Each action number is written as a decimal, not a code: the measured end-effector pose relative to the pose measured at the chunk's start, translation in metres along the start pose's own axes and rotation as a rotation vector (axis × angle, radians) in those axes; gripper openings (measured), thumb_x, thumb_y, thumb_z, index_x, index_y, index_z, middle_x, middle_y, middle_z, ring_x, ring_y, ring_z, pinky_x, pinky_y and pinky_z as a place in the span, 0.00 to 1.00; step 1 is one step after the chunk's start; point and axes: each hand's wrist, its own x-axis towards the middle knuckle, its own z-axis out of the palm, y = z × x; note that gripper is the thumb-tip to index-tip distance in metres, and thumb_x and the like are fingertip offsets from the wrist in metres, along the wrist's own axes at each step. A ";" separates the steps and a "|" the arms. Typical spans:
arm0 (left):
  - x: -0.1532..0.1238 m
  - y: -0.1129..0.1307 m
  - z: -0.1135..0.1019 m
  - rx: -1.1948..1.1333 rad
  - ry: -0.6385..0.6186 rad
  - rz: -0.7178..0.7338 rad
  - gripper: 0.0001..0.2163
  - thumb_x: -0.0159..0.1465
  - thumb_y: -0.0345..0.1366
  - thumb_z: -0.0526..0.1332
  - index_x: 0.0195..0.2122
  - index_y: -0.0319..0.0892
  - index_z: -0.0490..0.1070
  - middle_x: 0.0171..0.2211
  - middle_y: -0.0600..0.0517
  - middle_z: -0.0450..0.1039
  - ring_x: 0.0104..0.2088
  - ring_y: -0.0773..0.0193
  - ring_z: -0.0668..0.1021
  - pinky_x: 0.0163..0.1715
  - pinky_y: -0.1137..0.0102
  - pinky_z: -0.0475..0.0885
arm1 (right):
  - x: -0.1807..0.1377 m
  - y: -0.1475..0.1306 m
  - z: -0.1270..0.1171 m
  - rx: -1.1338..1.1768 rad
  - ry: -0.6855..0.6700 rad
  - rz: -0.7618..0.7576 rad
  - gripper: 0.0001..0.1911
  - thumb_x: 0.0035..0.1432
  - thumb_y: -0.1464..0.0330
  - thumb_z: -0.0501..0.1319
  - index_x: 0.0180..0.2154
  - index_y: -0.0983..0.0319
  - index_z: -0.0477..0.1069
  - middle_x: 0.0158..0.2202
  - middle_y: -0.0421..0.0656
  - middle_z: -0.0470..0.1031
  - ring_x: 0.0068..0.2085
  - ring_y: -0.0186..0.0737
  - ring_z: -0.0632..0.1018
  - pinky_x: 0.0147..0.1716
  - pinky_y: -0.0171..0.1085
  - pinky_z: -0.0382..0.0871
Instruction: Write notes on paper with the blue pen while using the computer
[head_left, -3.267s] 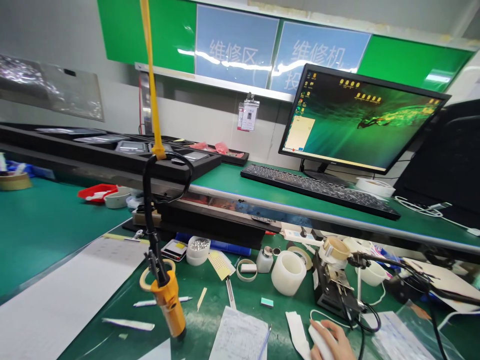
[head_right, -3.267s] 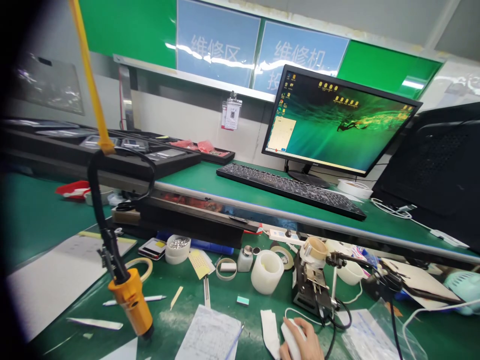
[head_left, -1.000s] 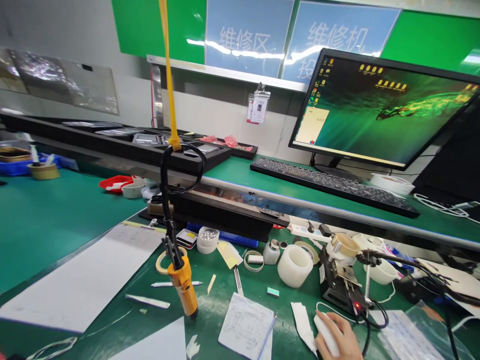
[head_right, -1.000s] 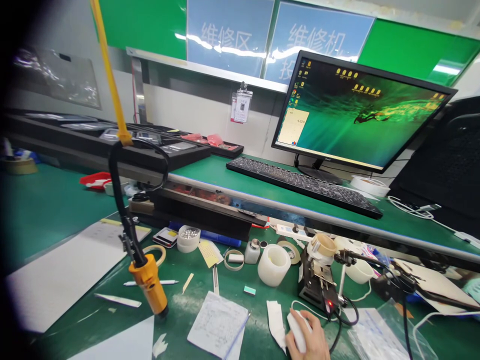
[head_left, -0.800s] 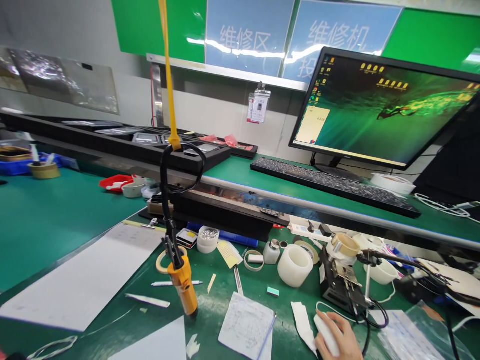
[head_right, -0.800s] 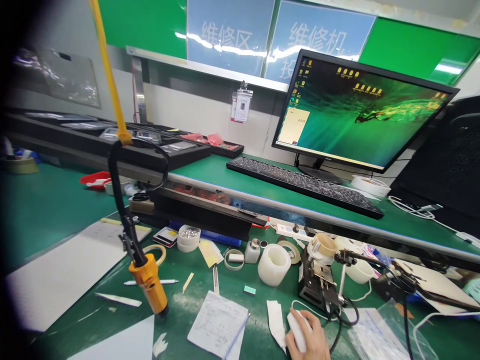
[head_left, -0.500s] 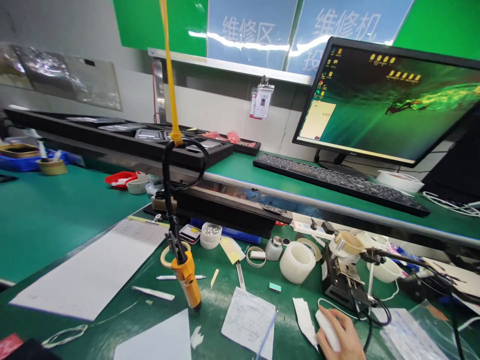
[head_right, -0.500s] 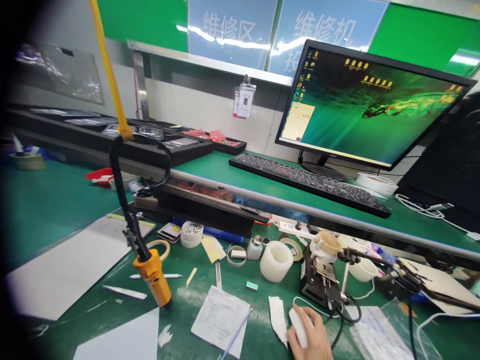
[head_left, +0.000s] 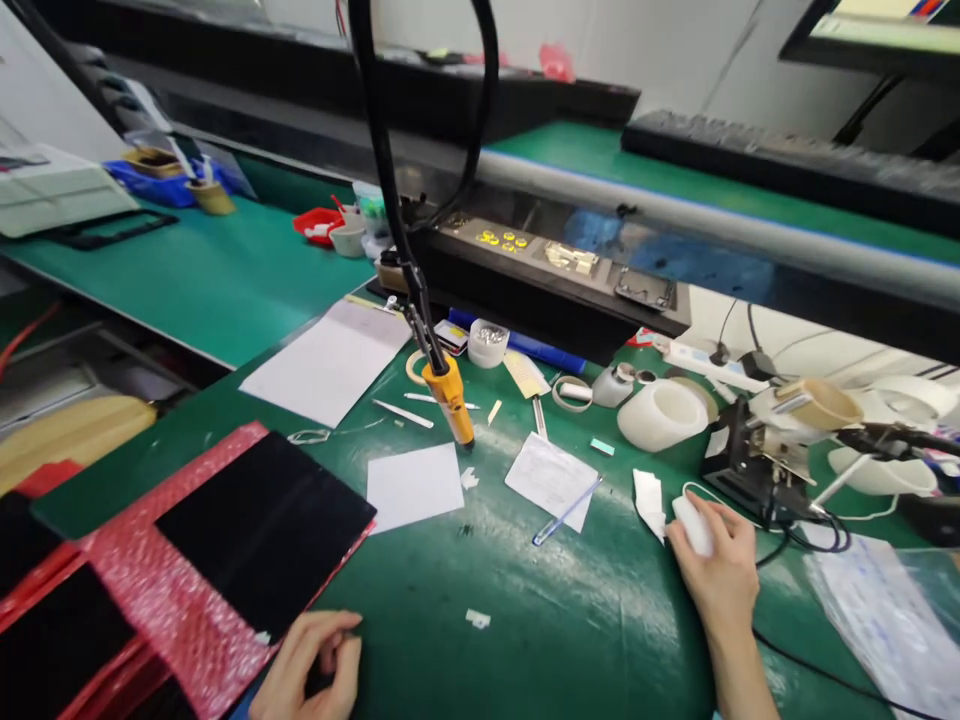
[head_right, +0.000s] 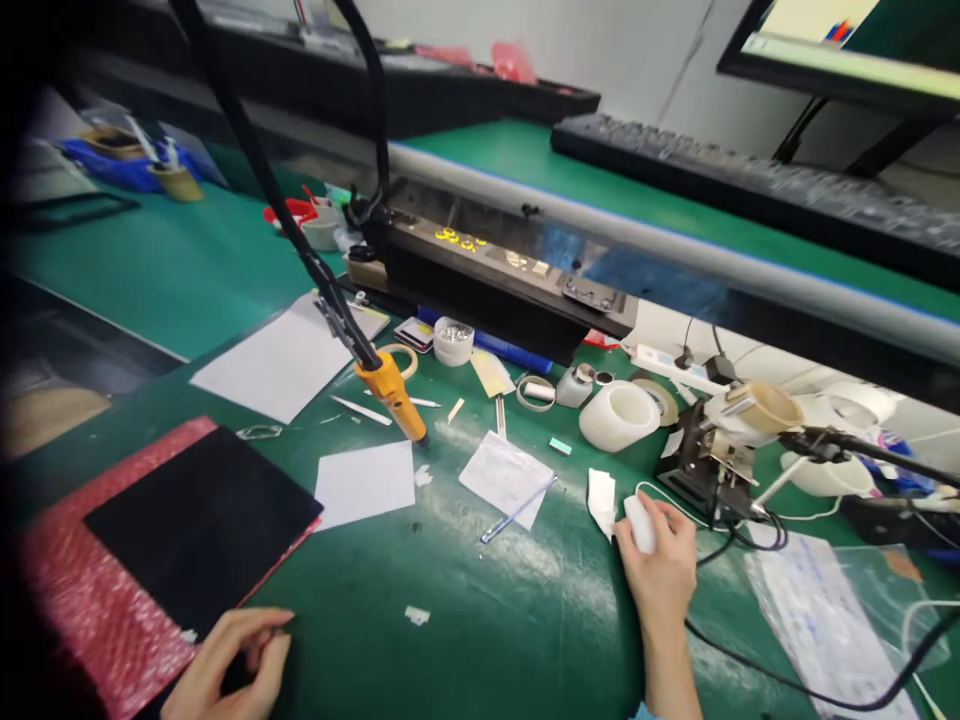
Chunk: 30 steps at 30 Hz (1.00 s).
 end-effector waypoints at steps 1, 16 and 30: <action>0.003 0.001 -0.001 0.020 -0.021 0.013 0.07 0.75 0.25 0.61 0.43 0.45 0.74 0.31 0.59 0.70 0.22 0.71 0.73 0.27 0.74 0.72 | 0.000 -0.003 -0.001 0.005 0.005 0.007 0.23 0.64 0.55 0.62 0.52 0.62 0.84 0.50 0.53 0.77 0.46 0.52 0.80 0.47 0.49 0.77; 0.103 0.106 0.089 0.143 -0.612 0.646 0.18 0.81 0.30 0.47 0.64 0.32 0.71 0.62 0.39 0.76 0.61 0.49 0.78 0.62 0.54 0.69 | -0.002 -0.010 0.000 0.051 0.010 0.069 0.22 0.64 0.57 0.64 0.53 0.62 0.83 0.52 0.53 0.78 0.46 0.53 0.80 0.48 0.50 0.75; 0.083 0.089 0.113 0.260 -0.640 0.608 0.24 0.86 0.44 0.44 0.71 0.35 0.66 0.70 0.39 0.72 0.70 0.46 0.74 0.69 0.51 0.65 | -0.004 -0.008 0.000 0.004 0.008 0.088 0.25 0.62 0.55 0.65 0.55 0.62 0.82 0.53 0.53 0.78 0.49 0.54 0.82 0.49 0.50 0.78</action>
